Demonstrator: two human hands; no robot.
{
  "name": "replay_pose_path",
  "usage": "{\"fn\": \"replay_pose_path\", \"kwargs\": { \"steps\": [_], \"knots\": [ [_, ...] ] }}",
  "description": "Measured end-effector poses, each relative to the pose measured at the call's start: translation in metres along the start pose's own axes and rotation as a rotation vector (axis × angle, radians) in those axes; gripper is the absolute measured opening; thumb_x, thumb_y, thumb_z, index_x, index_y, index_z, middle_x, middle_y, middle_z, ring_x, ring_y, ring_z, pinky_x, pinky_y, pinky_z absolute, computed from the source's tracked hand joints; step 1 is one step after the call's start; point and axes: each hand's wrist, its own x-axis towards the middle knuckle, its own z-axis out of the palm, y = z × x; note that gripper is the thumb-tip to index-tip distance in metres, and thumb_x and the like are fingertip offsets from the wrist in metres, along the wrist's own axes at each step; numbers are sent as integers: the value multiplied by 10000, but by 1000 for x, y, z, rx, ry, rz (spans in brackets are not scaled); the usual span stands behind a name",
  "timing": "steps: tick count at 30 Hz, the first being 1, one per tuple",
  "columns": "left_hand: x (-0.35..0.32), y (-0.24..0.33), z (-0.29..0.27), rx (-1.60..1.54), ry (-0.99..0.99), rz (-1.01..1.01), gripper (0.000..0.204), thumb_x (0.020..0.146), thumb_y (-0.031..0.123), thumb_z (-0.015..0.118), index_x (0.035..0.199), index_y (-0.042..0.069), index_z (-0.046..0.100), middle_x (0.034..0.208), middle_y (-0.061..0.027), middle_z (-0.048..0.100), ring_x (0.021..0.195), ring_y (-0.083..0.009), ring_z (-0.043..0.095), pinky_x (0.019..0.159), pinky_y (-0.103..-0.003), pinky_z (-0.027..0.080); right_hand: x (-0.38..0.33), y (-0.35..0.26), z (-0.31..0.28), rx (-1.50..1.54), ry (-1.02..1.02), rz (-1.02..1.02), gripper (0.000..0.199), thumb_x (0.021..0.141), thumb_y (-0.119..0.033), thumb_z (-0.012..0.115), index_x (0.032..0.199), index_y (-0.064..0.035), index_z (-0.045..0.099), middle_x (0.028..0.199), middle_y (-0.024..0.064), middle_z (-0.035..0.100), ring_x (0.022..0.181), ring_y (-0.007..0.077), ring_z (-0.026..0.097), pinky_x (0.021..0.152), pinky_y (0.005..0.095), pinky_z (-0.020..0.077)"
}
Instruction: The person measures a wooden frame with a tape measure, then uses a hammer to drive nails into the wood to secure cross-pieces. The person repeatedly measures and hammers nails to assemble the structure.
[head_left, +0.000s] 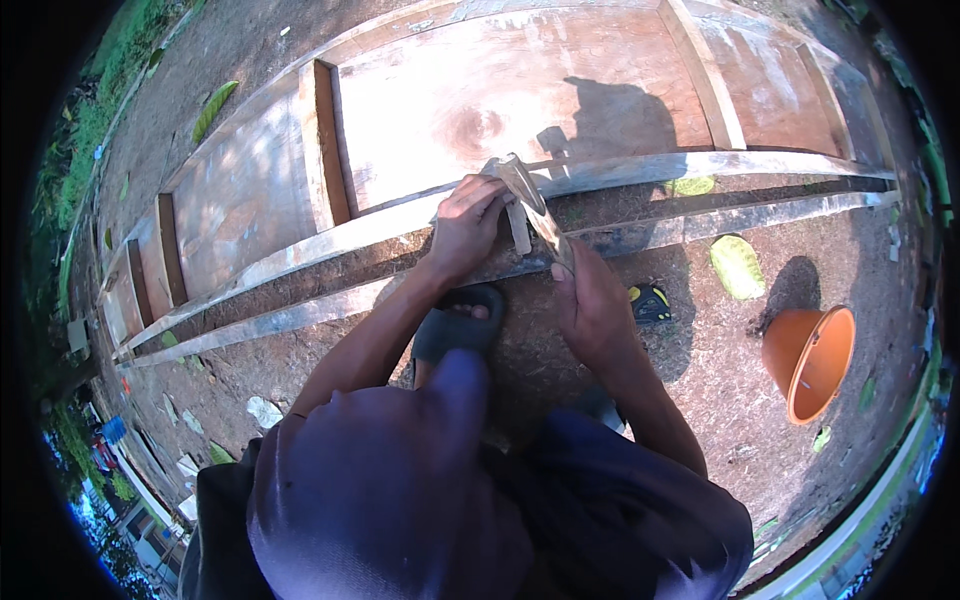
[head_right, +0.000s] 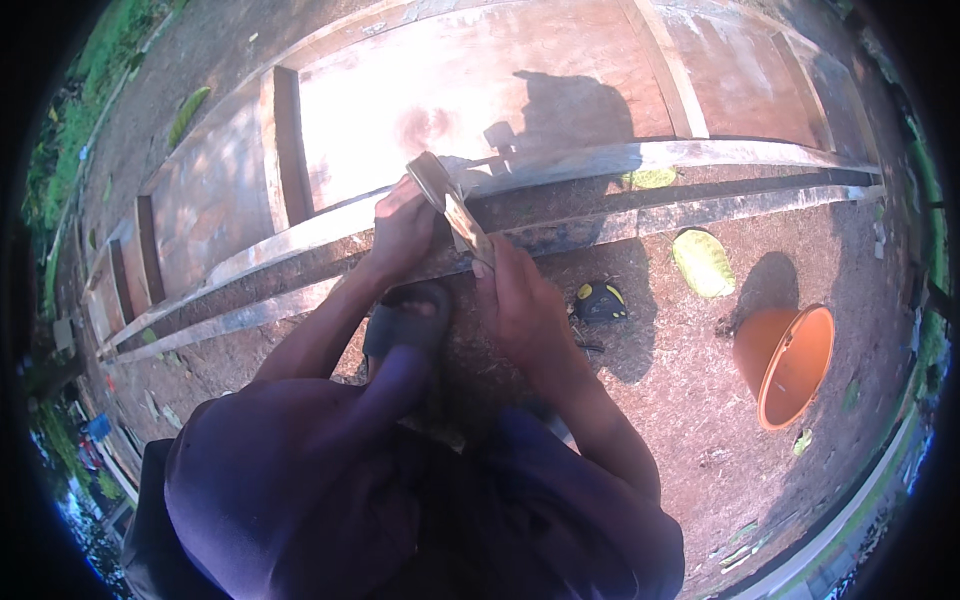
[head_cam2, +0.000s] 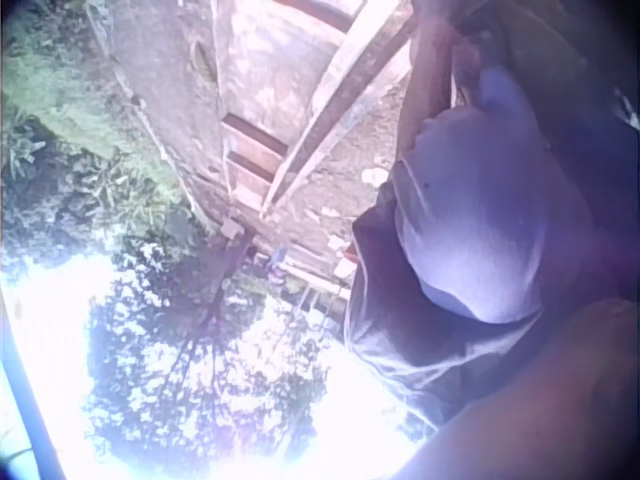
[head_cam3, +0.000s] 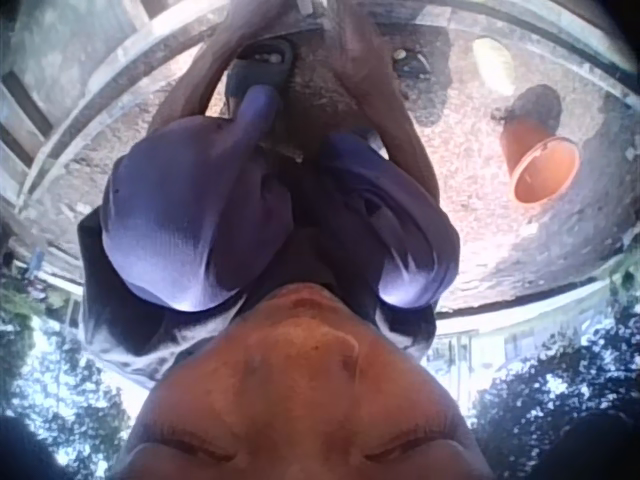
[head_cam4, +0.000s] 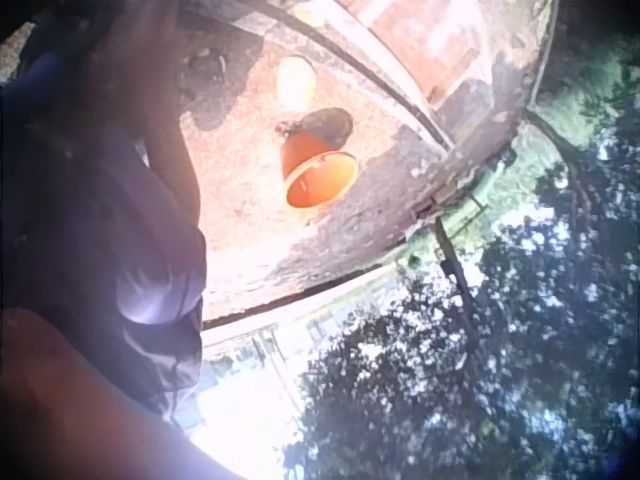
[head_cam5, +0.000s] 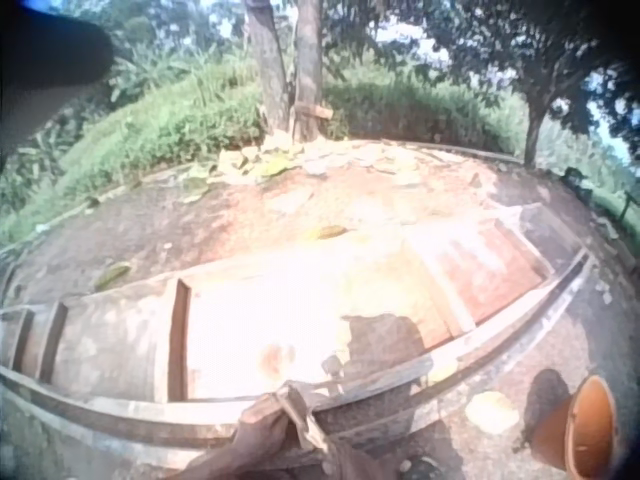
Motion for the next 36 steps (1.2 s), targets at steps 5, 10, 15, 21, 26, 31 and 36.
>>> {"fn": "replay_pose_path", "kwargs": {
  "steps": [5, 10, 15, 21, 26, 31, 36],
  "knots": [
    [-3, -13, -3, -19, 9, 105, 105, 883, 0, 692, 976, -41, 717, 992, -155, 731, 951, -327, 699, 835, -402, 572, -13, 45, 12, -54, -136, 231, 288, 1053, -177, 537, 1244, 30, 594, 895, 254, 646, 798, 421, 670, 713, 490, 517],
    [-13, 2, -12, 69, 70, -45, 174, 909, 107, 718, 1008, -35, 721, 988, -163, 738, 928, -323, 709, 832, -415, 569, -24, 22, -4, 66, -86, 439, 272, 1047, -173, 533, 1216, 23, 616, 868, 235, 655, 739, 350, 663, 692, 443, 505],
    [-21, 36, -27, -137, -191, -746, 382, 950, 353, 712, 1093, 0, 742, 878, -154, 751, 813, -275, 719, 774, -406, 558, -23, 18, -13, 89, -92, 427, 283, 1046, -157, 533, 1246, 30, 606, 866, 225, 658, 704, 299, 644, 695, 417, 508],
    [-12, 37, -14, -283, -348, -929, 460, 953, 448, 697, 983, -3, 780, 738, -101, 711, 679, -176, 647, 679, -376, 511, -11, 17, -10, 73, -102, 250, 334, 1043, -190, 570, 1293, 32, 577, 1015, 258, 681, 903, 390, 706, 806, 461, 548],
    [-17, 24, -5, -426, -296, -913, 400, 963, 373, 710, 921, -18, 783, 663, -57, 658, 614, -121, 561, 610, -364, 465, -22, 17, -6, -43, -91, 112, 332, 1040, -191, 578, 1291, 26, 571, 1081, 263, 677, 951, 453, 689, 793, 495, 557],
    [-19, 18, 0, -513, -275, -913, 350, 957, 329, 726, 889, -9, 785, 648, -45, 652, 599, -108, 548, 585, -349, 455, -22, 33, 9, -59, -152, 83, 327, 1024, -180, 598, 1270, 34, 571, 1063, 254, 672, 935, 450, 690, 783, 498, 560],
    [-25, 14, 1, -462, -232, -853, 353, 952, 344, 732, 886, 3, 794, 640, -55, 655, 592, -111, 550, 588, -359, 457, -18, 10, 4, 1, -87, -9, 323, 1020, -183, 604, 1259, 30, 568, 1038, 254, 672, 929, 460, 685, 759, 495, 559]
  ]
}}
